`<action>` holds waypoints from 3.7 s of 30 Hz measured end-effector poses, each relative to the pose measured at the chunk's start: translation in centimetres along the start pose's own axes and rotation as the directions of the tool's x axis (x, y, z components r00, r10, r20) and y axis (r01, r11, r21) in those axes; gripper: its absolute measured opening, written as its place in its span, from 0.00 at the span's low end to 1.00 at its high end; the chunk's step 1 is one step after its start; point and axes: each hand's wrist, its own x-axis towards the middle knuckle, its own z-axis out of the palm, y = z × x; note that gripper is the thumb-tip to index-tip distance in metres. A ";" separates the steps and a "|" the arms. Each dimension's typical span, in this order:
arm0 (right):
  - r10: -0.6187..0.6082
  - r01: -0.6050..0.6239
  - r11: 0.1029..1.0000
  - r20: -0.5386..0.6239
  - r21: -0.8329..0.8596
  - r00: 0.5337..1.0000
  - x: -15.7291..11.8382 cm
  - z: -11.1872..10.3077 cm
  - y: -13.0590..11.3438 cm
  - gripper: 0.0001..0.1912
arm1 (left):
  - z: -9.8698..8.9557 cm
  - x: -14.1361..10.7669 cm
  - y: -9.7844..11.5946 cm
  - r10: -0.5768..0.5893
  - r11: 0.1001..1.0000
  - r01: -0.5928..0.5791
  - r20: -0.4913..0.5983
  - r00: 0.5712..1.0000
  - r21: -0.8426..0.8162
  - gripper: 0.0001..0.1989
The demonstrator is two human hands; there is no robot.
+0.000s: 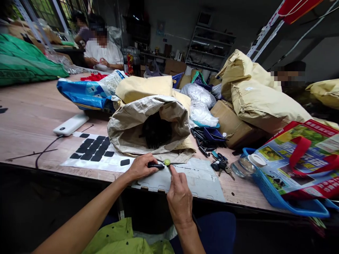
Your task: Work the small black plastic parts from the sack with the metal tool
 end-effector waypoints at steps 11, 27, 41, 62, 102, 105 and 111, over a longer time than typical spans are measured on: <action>0.214 -0.239 0.865 -0.106 -0.441 0.971 5.1 -0.6 9.2 0.17 | 0.0 0.0 0.1 -0.001 0.999 0.000 0.016 1.000 0.052 0.11; -0.137 0.137 0.988 0.009 -0.077 0.991 4.3 -0.3 5.0 0.24 | 0.1 -0.3 -0.3 0.265 0.964 -0.265 -0.032 0.964 0.021 0.12; -0.381 0.363 0.924 0.221 0.117 0.898 4.2 2.3 2.0 0.10 | 0.6 -0.5 -0.4 0.443 0.879 -0.440 0.031 0.896 0.183 0.12; -0.333 0.295 0.919 0.111 0.263 0.936 4.4 2.9 1.2 0.10 | -0.3 -0.6 -0.3 0.384 0.923 -0.380 -0.104 0.918 0.052 0.10; -0.179 0.142 0.958 0.132 0.249 0.975 4.8 2.5 3.1 0.06 | -6.7 9.0 -4.7 -0.381 0.849 0.390 -0.099 0.919 0.357 0.26; -0.174 0.137 0.959 0.133 0.249 0.976 4.8 2.6 3.2 0.05 | -6.5 8.9 -5.0 -0.419 0.828 0.435 -0.125 0.900 0.354 0.25; -0.176 0.141 0.957 0.121 0.255 0.977 4.8 2.6 3.2 0.06 | -6.7 6.9 -3.5 -0.234 0.889 0.343 -0.341 0.911 0.305 0.15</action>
